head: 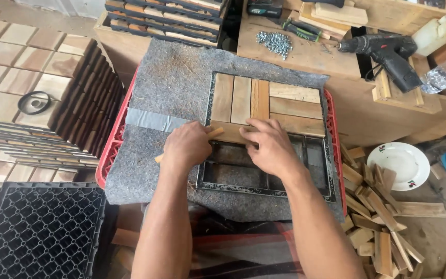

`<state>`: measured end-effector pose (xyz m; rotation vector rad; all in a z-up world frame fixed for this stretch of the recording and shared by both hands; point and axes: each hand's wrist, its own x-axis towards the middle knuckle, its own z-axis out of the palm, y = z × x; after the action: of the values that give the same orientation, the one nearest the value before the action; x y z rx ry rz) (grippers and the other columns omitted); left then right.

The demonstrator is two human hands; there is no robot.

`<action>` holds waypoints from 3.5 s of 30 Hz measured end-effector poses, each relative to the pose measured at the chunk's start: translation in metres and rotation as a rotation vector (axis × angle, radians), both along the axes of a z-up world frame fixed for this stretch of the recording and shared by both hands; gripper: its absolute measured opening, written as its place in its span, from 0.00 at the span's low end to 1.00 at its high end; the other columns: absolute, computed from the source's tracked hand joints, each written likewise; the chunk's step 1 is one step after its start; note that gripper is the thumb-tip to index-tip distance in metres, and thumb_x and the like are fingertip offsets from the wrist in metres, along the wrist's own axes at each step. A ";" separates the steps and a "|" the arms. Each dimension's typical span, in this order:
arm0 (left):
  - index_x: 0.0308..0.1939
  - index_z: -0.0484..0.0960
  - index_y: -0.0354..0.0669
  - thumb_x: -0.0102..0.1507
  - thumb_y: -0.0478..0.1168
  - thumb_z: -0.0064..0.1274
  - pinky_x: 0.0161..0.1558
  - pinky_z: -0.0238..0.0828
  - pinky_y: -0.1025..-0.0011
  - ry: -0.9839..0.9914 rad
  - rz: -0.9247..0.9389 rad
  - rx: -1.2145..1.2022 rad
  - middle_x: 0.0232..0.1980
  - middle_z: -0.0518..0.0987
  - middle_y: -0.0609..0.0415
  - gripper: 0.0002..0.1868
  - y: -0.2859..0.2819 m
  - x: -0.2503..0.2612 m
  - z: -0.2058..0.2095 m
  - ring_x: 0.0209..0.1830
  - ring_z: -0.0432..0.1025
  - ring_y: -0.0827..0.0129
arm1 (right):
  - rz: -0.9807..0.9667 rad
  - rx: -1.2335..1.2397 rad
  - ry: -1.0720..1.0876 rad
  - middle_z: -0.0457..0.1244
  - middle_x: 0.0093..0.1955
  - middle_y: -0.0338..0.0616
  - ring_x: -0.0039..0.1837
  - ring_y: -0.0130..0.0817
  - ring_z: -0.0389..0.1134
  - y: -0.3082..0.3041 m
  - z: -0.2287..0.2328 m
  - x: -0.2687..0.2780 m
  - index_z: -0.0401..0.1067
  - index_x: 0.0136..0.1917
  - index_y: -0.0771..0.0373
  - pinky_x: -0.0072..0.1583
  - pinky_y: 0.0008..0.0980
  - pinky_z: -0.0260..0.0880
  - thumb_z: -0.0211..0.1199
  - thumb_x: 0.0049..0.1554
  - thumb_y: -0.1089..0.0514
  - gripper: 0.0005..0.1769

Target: The person arranges small rectangular wooden pieces into a black grid frame placed on a red crate. They pick up pieces from a pile on the floor and fit them into the frame slots, occasionally adjusting their position.

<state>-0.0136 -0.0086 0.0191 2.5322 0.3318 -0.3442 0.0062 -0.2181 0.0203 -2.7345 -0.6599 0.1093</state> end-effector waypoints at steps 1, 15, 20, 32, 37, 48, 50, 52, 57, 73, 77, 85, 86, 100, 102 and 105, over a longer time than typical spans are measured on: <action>0.57 0.86 0.55 0.60 0.39 0.47 0.60 0.73 0.49 0.008 -0.003 -0.003 0.51 0.84 0.44 0.22 -0.001 0.003 0.002 0.56 0.78 0.43 | -0.003 -0.003 0.008 0.63 0.72 0.42 0.73 0.52 0.59 0.000 0.000 0.003 0.81 0.61 0.47 0.69 0.48 0.62 0.65 0.56 0.57 0.19; 0.52 0.87 0.43 0.58 0.37 0.48 0.50 0.78 0.51 0.008 -0.193 0.169 0.45 0.86 0.45 0.20 -0.009 0.010 -0.012 0.50 0.81 0.46 | -0.271 0.210 -0.063 0.63 0.55 0.39 0.66 0.47 0.64 -0.038 -0.037 0.012 0.80 0.52 0.50 0.67 0.43 0.66 0.75 0.52 0.50 0.15; 0.51 0.87 0.50 0.58 0.42 0.53 0.48 0.79 0.49 -0.194 -0.080 0.085 0.41 0.83 0.46 0.18 -0.007 -0.008 -0.028 0.46 0.81 0.44 | -0.301 0.196 -0.165 0.62 0.52 0.42 0.64 0.49 0.63 -0.044 -0.045 0.019 0.75 0.52 0.54 0.65 0.45 0.63 0.80 0.45 0.45 0.25; 0.72 0.56 0.23 0.59 0.31 0.58 0.41 0.83 0.56 0.018 -0.526 -0.974 0.39 0.82 0.29 0.41 -0.028 -0.054 0.064 0.36 0.81 0.50 | 0.066 1.172 0.253 0.74 0.48 0.54 0.45 0.31 0.72 -0.022 0.030 -0.073 0.72 0.67 0.66 0.49 0.33 0.78 0.69 0.55 0.68 0.26; 0.61 0.73 0.18 0.64 0.31 0.52 0.46 0.82 0.47 0.051 -0.532 -0.859 0.40 0.82 0.26 0.23 0.011 -0.054 0.052 0.39 0.81 0.38 | -0.167 1.353 0.382 0.70 0.52 0.60 0.48 0.41 0.73 -0.039 -0.010 -0.061 0.70 0.70 0.65 0.50 0.37 0.79 0.66 0.56 0.69 0.28; 0.55 0.87 0.43 0.61 0.54 0.63 0.48 0.81 0.56 -0.193 -0.078 -0.956 0.45 0.85 0.37 0.25 -0.034 -0.041 0.047 0.45 0.82 0.52 | -0.109 1.561 0.311 0.65 0.70 0.49 0.67 0.41 0.68 0.005 0.002 -0.065 0.65 0.75 0.57 0.66 0.45 0.73 0.60 0.63 0.62 0.27; 0.59 0.84 0.42 0.58 0.55 0.67 0.49 0.80 0.56 -0.340 0.076 -0.804 0.45 0.83 0.42 0.30 -0.016 -0.033 0.029 0.45 0.81 0.53 | -0.172 1.331 0.176 0.68 0.65 0.47 0.64 0.36 0.67 -0.003 0.000 -0.056 0.69 0.72 0.56 0.62 0.41 0.75 0.62 0.63 0.60 0.23; 0.62 0.81 0.40 0.56 0.56 0.70 0.51 0.78 0.57 -0.485 0.242 -0.640 0.45 0.82 0.46 0.37 0.002 -0.034 0.019 0.45 0.80 0.55 | -0.214 1.098 0.053 0.71 0.60 0.46 0.61 0.31 0.67 -0.001 -0.002 -0.056 0.74 0.68 0.55 0.57 0.37 0.77 0.64 0.62 0.59 0.20; 0.59 0.84 0.53 0.54 0.55 0.70 0.52 0.78 0.52 -0.303 0.121 -0.311 0.49 0.85 0.54 0.31 0.023 -0.034 -0.001 0.49 0.81 0.57 | 0.056 0.347 -0.387 0.72 0.59 0.35 0.64 0.41 0.71 0.003 -0.034 -0.050 0.78 0.62 0.44 0.69 0.52 0.64 0.63 0.61 0.59 0.17; 0.46 0.91 0.62 0.59 0.48 0.63 0.51 0.80 0.59 -0.275 -0.274 0.129 0.48 0.85 0.58 0.11 0.017 -0.031 -0.011 0.46 0.82 0.56 | -0.485 0.316 0.270 0.69 0.58 0.55 0.62 0.51 0.72 -0.029 0.023 -0.052 0.78 0.59 0.66 0.56 0.35 0.80 0.77 0.50 0.56 0.25; 0.46 0.91 0.62 0.60 0.50 0.61 0.62 0.71 0.53 -0.281 -0.396 0.135 0.54 0.82 0.59 0.11 0.025 -0.034 -0.016 0.63 0.72 0.56 | -0.445 0.156 0.343 0.72 0.55 0.55 0.60 0.52 0.74 -0.030 0.027 -0.035 0.81 0.56 0.64 0.57 0.43 0.78 0.78 0.47 0.53 0.24; 0.48 0.88 0.49 0.66 0.50 0.52 0.79 0.33 0.41 -0.268 -0.515 0.226 0.65 0.80 0.60 0.15 0.005 -0.044 0.012 0.80 0.57 0.64 | -0.441 0.096 0.438 0.74 0.52 0.54 0.57 0.52 0.75 -0.016 0.063 -0.041 0.82 0.54 0.64 0.58 0.44 0.73 0.69 0.56 0.56 0.15; 0.46 0.89 0.53 0.65 0.51 0.52 0.78 0.30 0.36 -0.259 -0.534 0.246 0.65 0.80 0.64 0.14 0.008 -0.040 0.011 0.80 0.56 0.65 | -0.463 0.112 0.426 0.74 0.50 0.52 0.56 0.50 0.75 -0.016 0.056 -0.040 0.82 0.52 0.63 0.57 0.42 0.74 0.70 0.55 0.56 0.13; 0.72 0.70 0.47 0.60 0.28 0.38 0.72 0.24 0.23 -0.110 -0.494 -0.321 0.79 0.63 0.54 0.34 0.052 -0.054 0.039 0.79 0.56 0.52 | -0.282 0.151 0.374 0.65 0.67 0.56 0.65 0.55 0.70 -0.017 0.053 -0.044 0.76 0.68 0.52 0.63 0.47 0.73 0.74 0.51 0.58 0.30; 0.72 0.70 0.46 0.57 0.28 0.40 0.72 0.20 0.25 -0.112 -0.530 -0.314 0.80 0.60 0.56 0.36 0.053 -0.052 0.029 0.81 0.52 0.55 | -0.278 0.183 0.366 0.66 0.66 0.55 0.65 0.55 0.70 -0.020 0.049 -0.042 0.77 0.66 0.52 0.63 0.47 0.74 0.74 0.51 0.58 0.29; 0.71 0.70 0.44 0.56 0.30 0.42 0.71 0.22 0.22 -0.139 -0.596 -0.225 0.82 0.57 0.57 0.36 0.052 -0.052 0.018 0.82 0.48 0.52 | -0.250 0.260 0.394 0.65 0.65 0.61 0.66 0.59 0.69 -0.020 0.055 -0.043 0.77 0.65 0.57 0.64 0.50 0.73 0.74 0.50 0.63 0.29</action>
<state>-0.0653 0.0432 0.0374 2.3646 -0.5011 -0.3964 -0.0364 -0.2378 0.0755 -2.4193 -0.2039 0.4546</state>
